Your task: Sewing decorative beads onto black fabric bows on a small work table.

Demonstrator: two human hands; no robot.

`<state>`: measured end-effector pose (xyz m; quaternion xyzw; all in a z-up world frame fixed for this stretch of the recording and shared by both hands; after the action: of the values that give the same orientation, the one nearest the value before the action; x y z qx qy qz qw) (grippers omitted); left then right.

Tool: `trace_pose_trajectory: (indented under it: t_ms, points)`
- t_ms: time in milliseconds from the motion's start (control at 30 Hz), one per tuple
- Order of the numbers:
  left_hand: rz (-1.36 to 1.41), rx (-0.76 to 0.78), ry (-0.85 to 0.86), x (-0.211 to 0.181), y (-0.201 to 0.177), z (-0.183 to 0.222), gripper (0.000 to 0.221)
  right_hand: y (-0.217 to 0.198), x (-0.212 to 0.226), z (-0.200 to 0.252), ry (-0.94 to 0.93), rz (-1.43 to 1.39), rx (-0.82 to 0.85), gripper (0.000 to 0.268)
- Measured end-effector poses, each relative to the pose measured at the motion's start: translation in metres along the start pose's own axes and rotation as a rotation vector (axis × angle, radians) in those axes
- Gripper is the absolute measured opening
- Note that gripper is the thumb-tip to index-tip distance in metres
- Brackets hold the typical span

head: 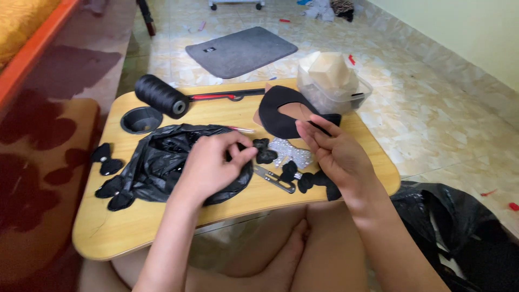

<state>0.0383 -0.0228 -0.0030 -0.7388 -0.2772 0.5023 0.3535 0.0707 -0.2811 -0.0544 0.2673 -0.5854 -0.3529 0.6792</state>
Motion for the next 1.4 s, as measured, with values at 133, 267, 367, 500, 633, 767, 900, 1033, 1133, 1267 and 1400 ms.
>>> trace_pose_trajectory:
  t_ms: [133, 267, 367, 500, 633, 767, 900, 1033, 1133, 1267, 1400]
  points:
    - [-0.083, 0.050, 0.042, -0.028, 0.039, -0.025, 0.034, -0.009, 0.017, -0.002, -0.084, 0.024, 0.009, 0.038]
    - [0.049, 0.017, 0.094, -0.067, 0.068, -0.033, 0.028, -0.027, 0.040, -0.004, -0.200, 0.030, 0.033, 0.036]
    - [0.233, 0.051, 0.090, -0.091, 0.095, -0.036, 0.021, -0.035, 0.056, 0.006, -0.277, 0.052, 0.031, 0.035]
    - [0.549, 0.120, 0.090, -0.112, 0.138, -0.045, 0.027, -0.032, 0.062, 0.019, -0.354, 0.127, 0.014, 0.033]
    - [0.538, 0.106, 0.085, -0.103, 0.166, -0.058, 0.029, -0.029, 0.052, 0.025, -0.368, 0.130, 0.026, 0.030]
    - [0.437, 0.061, 0.061, -0.080, 0.173, -0.059, 0.022, -0.018, 0.035, 0.022, -0.334, 0.259, 0.039, 0.034]
    - [0.511, 0.090, -0.046, -0.063, 0.165, -0.056, 0.018, -0.018, 0.024, 0.012, -0.364, 0.303, -0.010, 0.042]
    - [0.643, 0.049, -0.076, -0.056, 0.155, -0.058, 0.021, -0.021, 0.016, 0.013, -0.305, 0.331, -0.100, 0.027]
    - [0.563, 0.005, -0.015, -0.056, 0.144, -0.057, 0.019, -0.022, 0.007, 0.009, -0.278, 0.520, -0.143, 0.021]
    - [0.538, 0.006, -0.002, -0.038, 0.133, -0.058, 0.013, -0.027, 0.013, -0.003, -0.272, 0.292, -0.178, 0.028]
    - [0.532, 0.051, 0.004, -0.020, 0.082, -0.047, 0.010, -0.026, 0.024, -0.028, -0.251, 0.092, -0.090, 0.039]
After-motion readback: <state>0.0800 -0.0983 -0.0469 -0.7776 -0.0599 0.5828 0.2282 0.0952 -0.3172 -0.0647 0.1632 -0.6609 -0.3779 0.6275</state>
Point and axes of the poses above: each hand's wrist, its own z-axis away from the middle knuckle, its own y-axis out of the palm, x = y × z, the point moved 5 cm from there along -z, towards the middle knuckle, and after that the axes turned 11 degrees about -z, right-handed, at the moved point
